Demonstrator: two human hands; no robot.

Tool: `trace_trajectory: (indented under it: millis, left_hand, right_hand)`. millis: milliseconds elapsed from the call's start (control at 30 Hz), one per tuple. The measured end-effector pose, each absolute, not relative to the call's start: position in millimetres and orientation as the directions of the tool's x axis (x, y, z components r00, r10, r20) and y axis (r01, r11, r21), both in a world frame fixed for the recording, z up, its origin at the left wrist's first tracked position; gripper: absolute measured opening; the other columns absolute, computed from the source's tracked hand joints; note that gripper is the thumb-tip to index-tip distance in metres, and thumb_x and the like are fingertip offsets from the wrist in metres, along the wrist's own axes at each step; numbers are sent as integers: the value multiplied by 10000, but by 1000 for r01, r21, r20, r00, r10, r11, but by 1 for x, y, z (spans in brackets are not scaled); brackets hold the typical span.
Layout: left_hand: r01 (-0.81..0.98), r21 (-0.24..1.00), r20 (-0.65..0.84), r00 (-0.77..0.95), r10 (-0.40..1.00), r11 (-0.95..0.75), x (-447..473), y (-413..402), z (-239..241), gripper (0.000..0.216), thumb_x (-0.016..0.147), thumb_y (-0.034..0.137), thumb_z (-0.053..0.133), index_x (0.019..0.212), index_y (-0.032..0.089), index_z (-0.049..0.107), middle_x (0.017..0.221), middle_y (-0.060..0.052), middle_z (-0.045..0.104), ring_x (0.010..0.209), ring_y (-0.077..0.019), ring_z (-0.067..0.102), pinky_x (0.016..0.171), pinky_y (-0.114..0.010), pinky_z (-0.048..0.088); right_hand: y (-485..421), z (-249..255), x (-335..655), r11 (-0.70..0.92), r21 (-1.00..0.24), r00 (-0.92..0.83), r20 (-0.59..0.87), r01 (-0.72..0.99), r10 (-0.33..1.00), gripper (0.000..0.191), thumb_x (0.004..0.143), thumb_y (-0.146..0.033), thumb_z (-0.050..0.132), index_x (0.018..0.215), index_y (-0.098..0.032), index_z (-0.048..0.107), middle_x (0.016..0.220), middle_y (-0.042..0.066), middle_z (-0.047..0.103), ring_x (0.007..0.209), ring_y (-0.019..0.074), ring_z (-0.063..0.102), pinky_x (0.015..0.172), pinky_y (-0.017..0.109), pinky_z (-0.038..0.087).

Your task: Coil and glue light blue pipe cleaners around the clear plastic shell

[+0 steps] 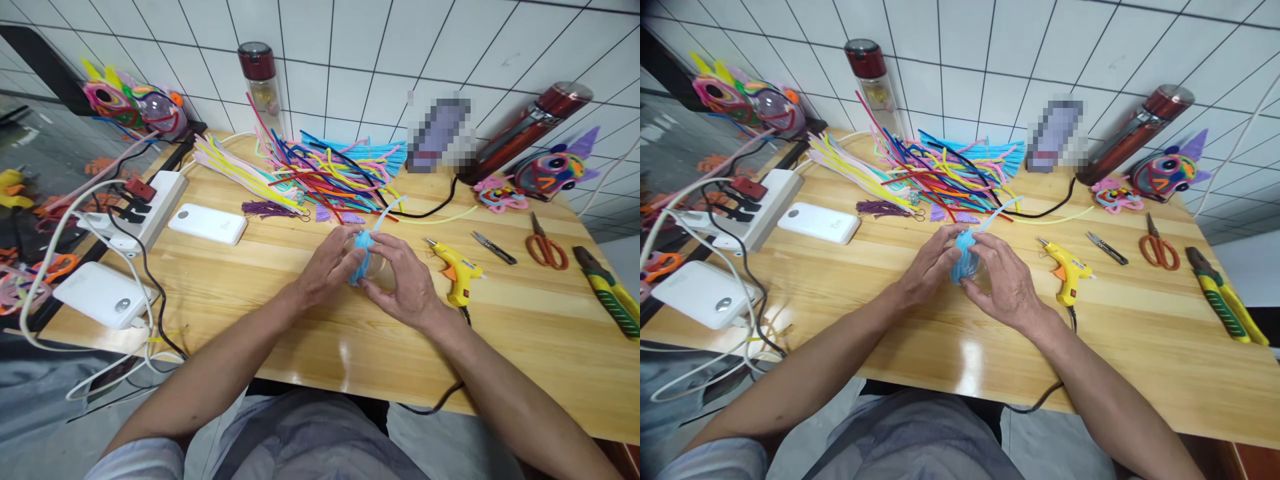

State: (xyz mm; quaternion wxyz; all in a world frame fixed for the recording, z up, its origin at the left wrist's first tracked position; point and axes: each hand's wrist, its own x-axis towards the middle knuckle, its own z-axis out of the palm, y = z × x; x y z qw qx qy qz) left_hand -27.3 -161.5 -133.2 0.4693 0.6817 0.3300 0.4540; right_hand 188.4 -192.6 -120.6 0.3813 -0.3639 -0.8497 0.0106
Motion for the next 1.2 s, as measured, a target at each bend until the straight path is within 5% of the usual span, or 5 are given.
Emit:
trace_trajectory:
  millis: [133,333,833,1000,1200]
  left_hand:
    - [63,926,322,385,865,-373,-25,-161,-138,646,962,500,797,1504,226,576,1627,-197,616,1496,-372,616,1276,-547,494]
    - [107,921,307,392,867,-375,-23,-160,-137,587,964,388,758,1483,198,560,1541,-209,662,1480,-365,629,1249,-554,517]
    - [-120,974,219,313,924,-190,-25,-160,-129,649,1070,782,525,1420,247,629,1580,-145,683,1525,-341,607,1278,-515,472]
    - [-327,945,40,204,978,30,-18,-154,-135,577,947,723,781,1222,242,620,1566,-145,720,1417,-319,697,1159,-484,564]
    - [-381,923,-18,108,994,58,-19,-145,-138,532,874,679,881,947,224,615,1313,-133,855,1292,-283,784,1178,-462,574]
  right_hand:
    - [-193,-121,188,732,-303,-438,640,610,631,548,988,-299,734,1498,-249,540,1485,228,726,1360,405,747,1036,619,686]
    - [-193,-121,187,729,-316,-426,646,607,634,542,986,-283,740,1493,-247,554,1478,220,732,1353,396,750,1044,607,685]
    - [-192,-121,187,725,-300,-437,636,620,636,550,992,-343,762,1491,-250,549,1485,224,729,1364,410,742,1058,629,674]
    - [-193,-121,186,720,-290,-429,643,630,634,552,990,-345,767,1488,-247,551,1470,228,733,1348,414,746,1050,633,673]
    - [-194,-122,186,717,-295,-430,637,632,641,567,985,-340,774,1498,-257,545,1483,225,728,1361,413,740,1058,640,670]
